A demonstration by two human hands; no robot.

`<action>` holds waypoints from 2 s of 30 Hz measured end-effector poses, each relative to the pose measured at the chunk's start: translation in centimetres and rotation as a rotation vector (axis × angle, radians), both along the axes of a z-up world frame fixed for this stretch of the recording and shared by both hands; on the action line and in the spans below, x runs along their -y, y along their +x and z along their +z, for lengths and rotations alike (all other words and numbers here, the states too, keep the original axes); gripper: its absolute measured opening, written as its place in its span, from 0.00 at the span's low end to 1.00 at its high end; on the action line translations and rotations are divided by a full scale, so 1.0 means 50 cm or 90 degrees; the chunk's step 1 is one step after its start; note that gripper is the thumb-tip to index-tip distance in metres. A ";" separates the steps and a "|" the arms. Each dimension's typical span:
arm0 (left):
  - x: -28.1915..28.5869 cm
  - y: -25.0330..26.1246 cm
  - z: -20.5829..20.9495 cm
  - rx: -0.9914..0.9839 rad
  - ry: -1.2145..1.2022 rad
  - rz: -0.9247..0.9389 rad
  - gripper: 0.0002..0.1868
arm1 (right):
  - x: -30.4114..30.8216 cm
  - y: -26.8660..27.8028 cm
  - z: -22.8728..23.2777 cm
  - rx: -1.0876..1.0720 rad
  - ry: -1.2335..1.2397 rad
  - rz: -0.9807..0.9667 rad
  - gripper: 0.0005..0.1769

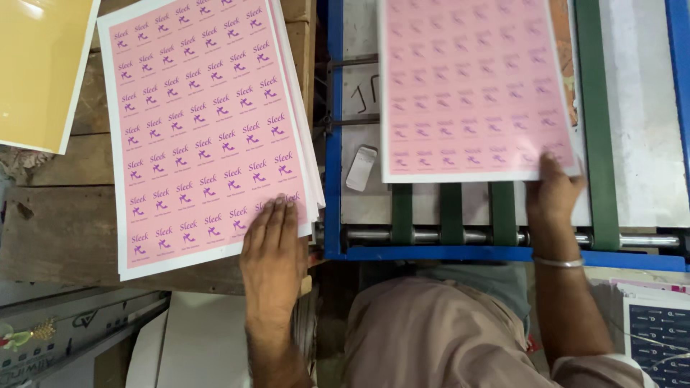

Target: The person repeatedly picks up printed pink sheets from a stack on the left and places them onto a conveyor belt on the right. The sheets are handled one at a time and moved continuously throughout the clip.

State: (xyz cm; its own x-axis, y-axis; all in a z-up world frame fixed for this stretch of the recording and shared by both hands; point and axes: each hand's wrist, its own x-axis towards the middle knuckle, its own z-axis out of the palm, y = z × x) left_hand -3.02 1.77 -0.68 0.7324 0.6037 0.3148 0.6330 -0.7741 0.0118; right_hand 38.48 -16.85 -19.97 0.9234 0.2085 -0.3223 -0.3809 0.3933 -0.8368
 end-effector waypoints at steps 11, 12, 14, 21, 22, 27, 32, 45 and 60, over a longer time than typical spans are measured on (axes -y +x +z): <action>0.008 -0.018 -0.022 0.112 0.044 0.033 0.20 | 0.147 -0.105 -0.113 0.196 -0.145 0.087 0.18; 0.007 -0.015 -0.026 0.117 0.049 0.035 0.19 | 0.137 -0.096 -0.122 0.184 -0.134 0.081 0.19; 0.007 -0.013 -0.031 0.119 0.054 0.035 0.18 | 0.099 -0.065 -0.144 0.163 -0.110 0.069 0.21; 0.009 -0.020 -0.033 0.122 0.023 0.054 0.22 | -0.058 0.066 -0.237 0.288 -0.193 0.020 0.26; 0.009 -0.020 -0.033 0.118 0.019 0.056 0.24 | -0.073 0.077 -0.241 0.290 -0.167 0.039 0.26; 0.011 -0.024 -0.037 0.070 -0.016 0.065 0.28 | -0.069 0.092 -0.226 0.062 -0.038 0.177 0.24; -0.028 -0.070 -0.001 0.101 -0.094 -0.024 0.22 | -0.021 0.032 -0.139 0.035 -0.084 0.240 0.21; 0.130 0.193 0.009 0.026 -0.115 -0.194 0.30 | -0.077 -0.329 0.146 0.308 0.021 0.726 0.28; -0.002 0.009 -0.021 0.059 0.030 0.013 0.24 | 0.068 0.009 -0.048 0.046 -0.041 0.032 0.20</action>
State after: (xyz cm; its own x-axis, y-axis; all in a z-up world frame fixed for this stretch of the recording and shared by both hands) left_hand -2.55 1.88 -1.73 0.6861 0.6014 0.4093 0.6467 -0.7619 0.0353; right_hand 38.92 -20.23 -22.36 0.9336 0.2365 -0.2691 -0.3364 0.3202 -0.8856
